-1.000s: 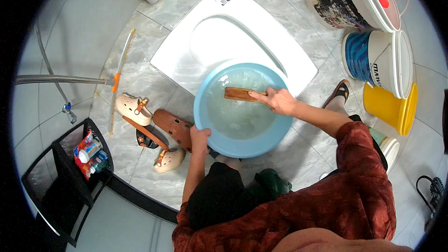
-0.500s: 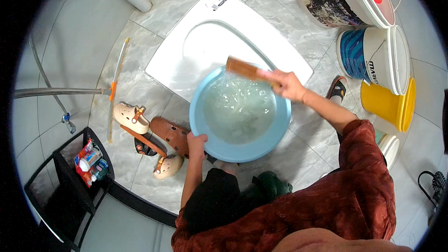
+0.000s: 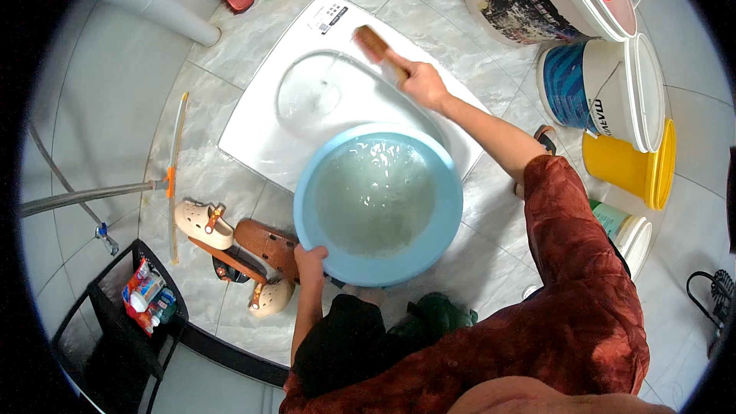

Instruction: The person scrubs a pair of sandals with a brush and water from a basin while sitting on a bathroom floor.

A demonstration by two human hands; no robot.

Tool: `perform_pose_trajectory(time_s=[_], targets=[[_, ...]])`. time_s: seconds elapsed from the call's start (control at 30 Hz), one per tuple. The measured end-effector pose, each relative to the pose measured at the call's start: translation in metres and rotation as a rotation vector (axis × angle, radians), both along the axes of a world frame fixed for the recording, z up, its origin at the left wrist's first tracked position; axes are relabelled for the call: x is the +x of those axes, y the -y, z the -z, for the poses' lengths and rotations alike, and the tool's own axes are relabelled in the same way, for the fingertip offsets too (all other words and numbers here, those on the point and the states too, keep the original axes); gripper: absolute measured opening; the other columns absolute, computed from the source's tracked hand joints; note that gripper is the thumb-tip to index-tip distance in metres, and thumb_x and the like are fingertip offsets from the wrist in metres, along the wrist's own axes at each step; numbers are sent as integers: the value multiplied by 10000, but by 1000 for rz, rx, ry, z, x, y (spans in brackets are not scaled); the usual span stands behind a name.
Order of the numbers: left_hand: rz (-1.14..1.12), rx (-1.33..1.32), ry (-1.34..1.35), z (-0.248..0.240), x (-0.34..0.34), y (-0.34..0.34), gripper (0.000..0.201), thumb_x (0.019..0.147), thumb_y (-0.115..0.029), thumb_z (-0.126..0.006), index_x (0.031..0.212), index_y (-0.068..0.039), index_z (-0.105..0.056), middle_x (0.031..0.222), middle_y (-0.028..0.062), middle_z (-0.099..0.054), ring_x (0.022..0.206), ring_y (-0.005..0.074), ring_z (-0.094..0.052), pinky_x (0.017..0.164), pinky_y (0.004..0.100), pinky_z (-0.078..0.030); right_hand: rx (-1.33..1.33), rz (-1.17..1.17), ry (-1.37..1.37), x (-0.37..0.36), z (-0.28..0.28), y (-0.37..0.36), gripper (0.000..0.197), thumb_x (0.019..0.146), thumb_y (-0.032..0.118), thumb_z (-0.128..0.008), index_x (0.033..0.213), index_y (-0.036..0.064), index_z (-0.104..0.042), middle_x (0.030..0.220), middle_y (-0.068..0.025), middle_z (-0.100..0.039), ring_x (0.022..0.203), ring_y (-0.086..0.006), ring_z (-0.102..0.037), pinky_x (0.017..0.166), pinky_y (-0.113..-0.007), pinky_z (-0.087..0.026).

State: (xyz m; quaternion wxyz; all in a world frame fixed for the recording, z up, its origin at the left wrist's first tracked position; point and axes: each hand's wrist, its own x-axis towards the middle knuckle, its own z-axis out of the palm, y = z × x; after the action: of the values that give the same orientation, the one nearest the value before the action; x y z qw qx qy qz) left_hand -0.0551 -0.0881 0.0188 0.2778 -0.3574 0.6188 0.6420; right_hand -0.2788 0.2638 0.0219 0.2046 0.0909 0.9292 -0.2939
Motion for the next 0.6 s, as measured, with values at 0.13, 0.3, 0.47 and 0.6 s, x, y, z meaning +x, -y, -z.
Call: perform_pose_trajectory(time_s=[0.13,0.3,0.47,0.6], targets=[[-48,-42,18,-2,2,-1,351,556,24,-493,896,66,-572,774,65,-594,684,193,-572,634,276,-437,216,330,-218,-34,1,-69,691,676,206,-540,1348,210,-377,887,-184,-644,794,-306,-629,726,-385,-493],[2,-56,21,7,4,1,363,554,30,-489,905,64,-573,795,64,-588,691,188,-561,630,276,-435,324,407,-321,-106,17,-166,634,625,212,-629,1230,66,-507,843,-186,-639,774,-299,-613,711,-358,-469],[-22,-78,1,1,-1,-10,365,532,-11,-501,889,59,-528,757,70,-538,677,217,-539,609,321,-435,146,501,-465,-122,37,-185,396,632,192,-649,980,10,-599,787,-149,-628,704,-222,-589,632,-316,-459],[-28,-65,-11,3,8,2,361,529,1,-493,885,61,-522,745,65,-527,664,217,-527,604,323,-436,8,358,-249,-90,42,-148,454,654,182,-644,1076,18,-605,820,-136,-638,683,-161,-581,604,-291,-458]])
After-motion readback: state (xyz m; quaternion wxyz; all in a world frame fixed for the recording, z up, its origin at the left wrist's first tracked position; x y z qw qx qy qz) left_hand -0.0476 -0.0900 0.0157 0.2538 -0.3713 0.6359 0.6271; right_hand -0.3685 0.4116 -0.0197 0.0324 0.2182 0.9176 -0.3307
